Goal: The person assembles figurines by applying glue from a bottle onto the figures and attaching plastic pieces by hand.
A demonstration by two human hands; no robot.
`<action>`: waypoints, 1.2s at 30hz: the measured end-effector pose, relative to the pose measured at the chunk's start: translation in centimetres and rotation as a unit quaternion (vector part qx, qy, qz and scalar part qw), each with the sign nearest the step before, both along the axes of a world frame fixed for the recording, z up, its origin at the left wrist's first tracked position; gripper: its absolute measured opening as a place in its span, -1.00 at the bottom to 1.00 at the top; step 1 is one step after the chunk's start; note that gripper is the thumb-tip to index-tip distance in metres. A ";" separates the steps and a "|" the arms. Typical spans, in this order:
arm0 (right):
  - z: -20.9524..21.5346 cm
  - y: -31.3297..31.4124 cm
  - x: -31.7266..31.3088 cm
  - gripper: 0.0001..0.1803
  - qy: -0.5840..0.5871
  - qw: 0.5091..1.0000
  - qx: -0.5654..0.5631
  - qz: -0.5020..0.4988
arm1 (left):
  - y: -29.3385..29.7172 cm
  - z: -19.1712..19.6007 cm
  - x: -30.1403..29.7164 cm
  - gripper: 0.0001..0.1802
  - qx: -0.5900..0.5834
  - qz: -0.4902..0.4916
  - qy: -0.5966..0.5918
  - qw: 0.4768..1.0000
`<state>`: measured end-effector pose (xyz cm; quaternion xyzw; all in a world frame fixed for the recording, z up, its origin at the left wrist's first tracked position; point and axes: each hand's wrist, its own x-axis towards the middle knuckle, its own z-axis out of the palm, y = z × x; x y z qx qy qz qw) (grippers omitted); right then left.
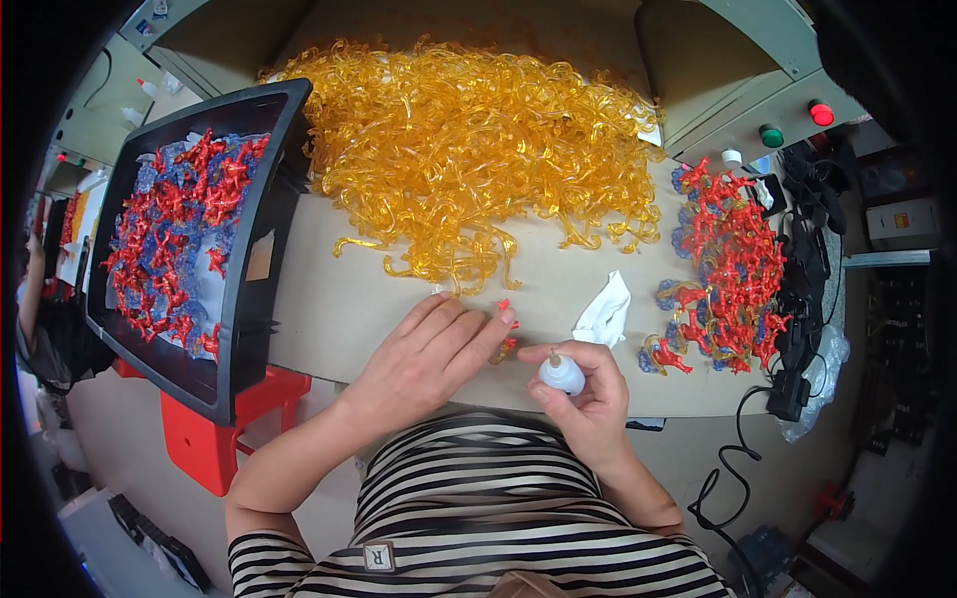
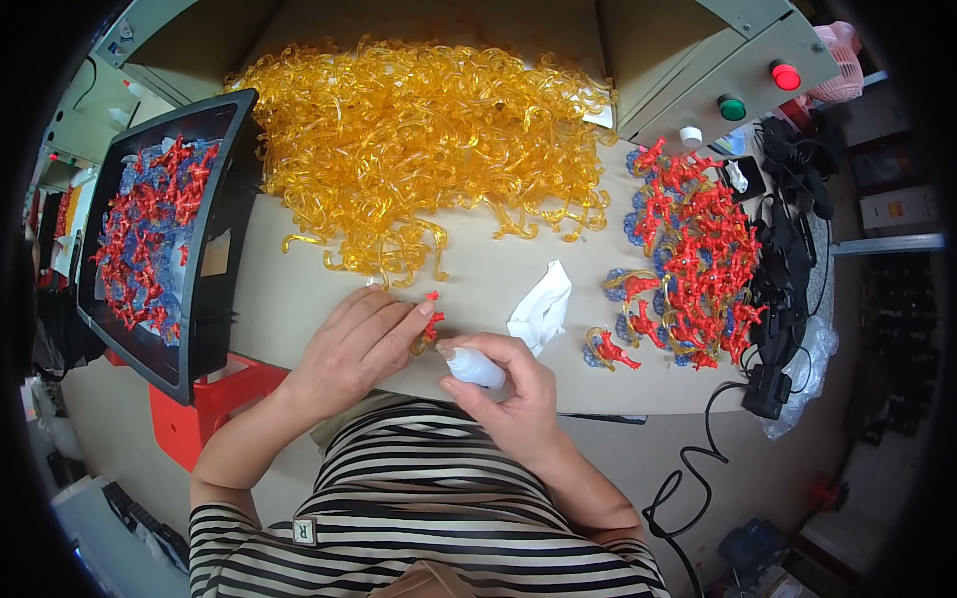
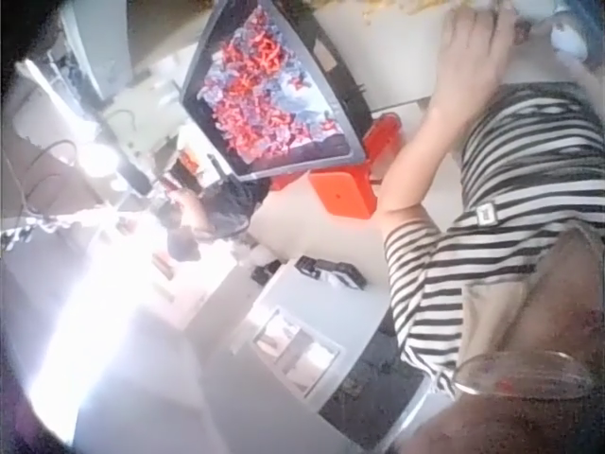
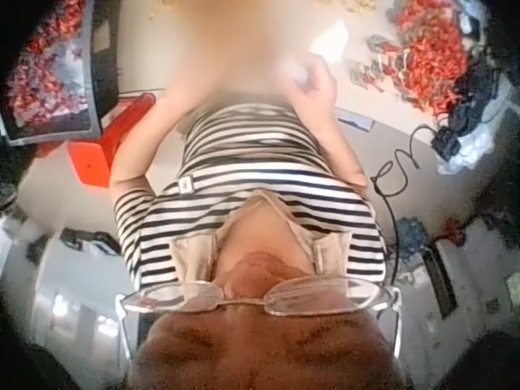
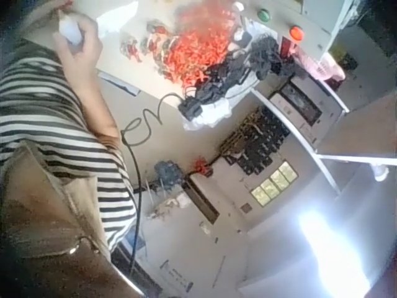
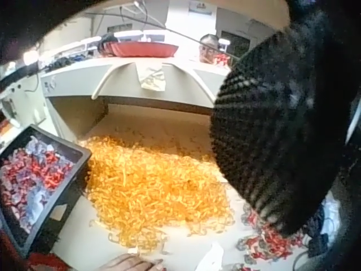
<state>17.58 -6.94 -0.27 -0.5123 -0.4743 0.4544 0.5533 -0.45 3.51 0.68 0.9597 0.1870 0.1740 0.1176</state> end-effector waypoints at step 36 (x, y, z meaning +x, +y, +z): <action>2.7 -0.2 3.1 -0.49 -0.286 0.932 0.188 -0.115 | -0.8 -0.2 0.7 -0.71 -0.043 0.016 -0.055 0.997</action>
